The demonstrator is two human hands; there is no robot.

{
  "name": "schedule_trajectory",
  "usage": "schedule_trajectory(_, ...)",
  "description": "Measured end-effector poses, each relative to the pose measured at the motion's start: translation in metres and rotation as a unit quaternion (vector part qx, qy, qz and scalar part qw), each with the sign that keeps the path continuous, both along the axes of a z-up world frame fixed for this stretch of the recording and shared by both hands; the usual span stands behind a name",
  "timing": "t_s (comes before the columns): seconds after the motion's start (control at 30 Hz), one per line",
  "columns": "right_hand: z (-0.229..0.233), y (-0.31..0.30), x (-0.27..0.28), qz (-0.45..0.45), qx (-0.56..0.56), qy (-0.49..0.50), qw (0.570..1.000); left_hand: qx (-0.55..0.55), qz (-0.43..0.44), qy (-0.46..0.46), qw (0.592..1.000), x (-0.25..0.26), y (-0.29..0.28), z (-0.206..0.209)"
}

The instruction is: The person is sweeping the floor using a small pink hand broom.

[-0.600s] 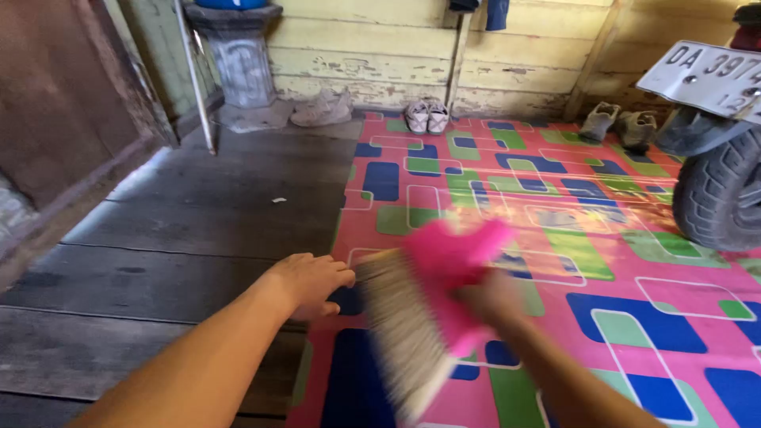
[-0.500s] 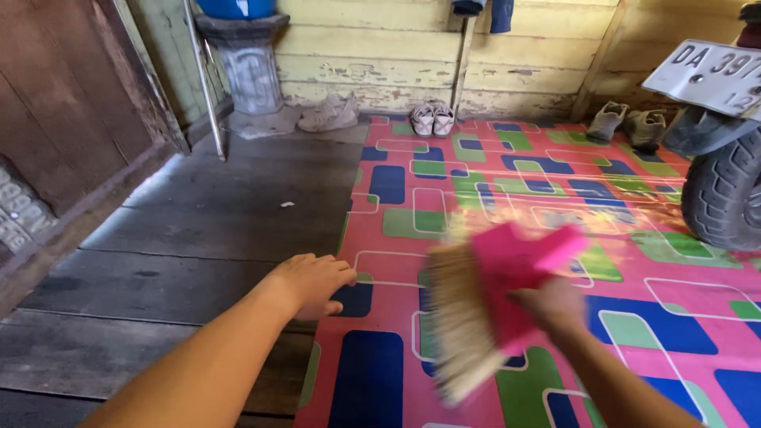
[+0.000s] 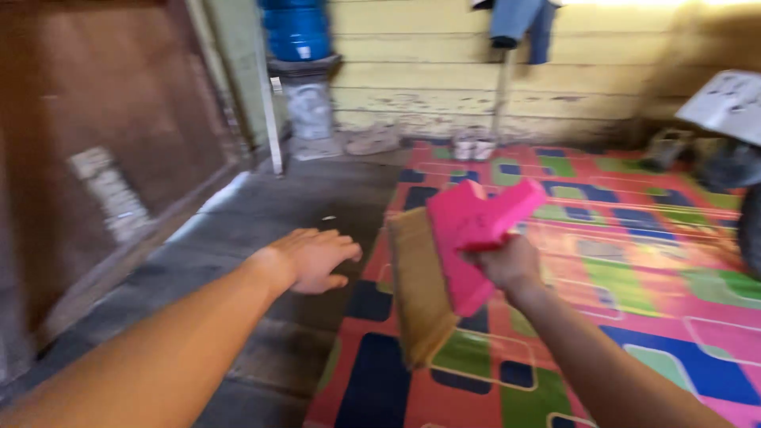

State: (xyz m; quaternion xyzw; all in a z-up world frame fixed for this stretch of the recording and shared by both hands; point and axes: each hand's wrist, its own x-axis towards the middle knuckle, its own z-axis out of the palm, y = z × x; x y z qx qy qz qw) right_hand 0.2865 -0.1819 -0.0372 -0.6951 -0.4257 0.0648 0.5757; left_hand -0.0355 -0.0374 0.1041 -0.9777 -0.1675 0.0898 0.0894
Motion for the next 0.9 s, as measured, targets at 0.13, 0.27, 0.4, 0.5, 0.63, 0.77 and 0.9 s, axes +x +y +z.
schedule_trajectory(0.13, 0.024, 0.045, -0.090, -0.022, -0.105, -0.041, 0.993, 0.026, 0.003, 0.017, 1.000, -0.029, -0.007, 0.013)
schedule_trajectory(0.27, 0.033, 0.084, -0.166, 0.021, -0.174, -0.057, 0.983, 0.046, 0.012, 0.018, 0.999, -0.062, 0.015, 0.016)
schedule_trajectory(0.4, 0.026, 0.102, -0.224, 0.060, -0.148, -0.015, 0.987, 0.043, 0.090, 0.051, 0.994, -0.094, 0.013, 0.018)
schedule_trajectory(0.5, 0.010, 0.109, -0.259, 0.088, -0.175, 0.005, 0.981, 0.002, 0.104, 0.030, 0.994, -0.128, 0.021, -0.020)
schedule_trajectory(0.63, -0.035, 0.105, -0.230, 0.066, -0.253, -0.076, 0.962, -0.002, 0.097, 0.115, 0.989, -0.171, 0.008, -0.024)
schedule_trajectory(0.77, -0.083, 0.091, -0.133, -0.009, -0.276, -0.149, 0.950, -0.050, 0.125, 0.041, 0.990, -0.210, 0.035, -0.029)
schedule_trajectory(0.9, -0.074, 0.067, -0.043, -0.153, -0.399, -0.169, 0.888, -0.032, 0.151, 0.019, 0.988, -0.242, 0.082, -0.054)
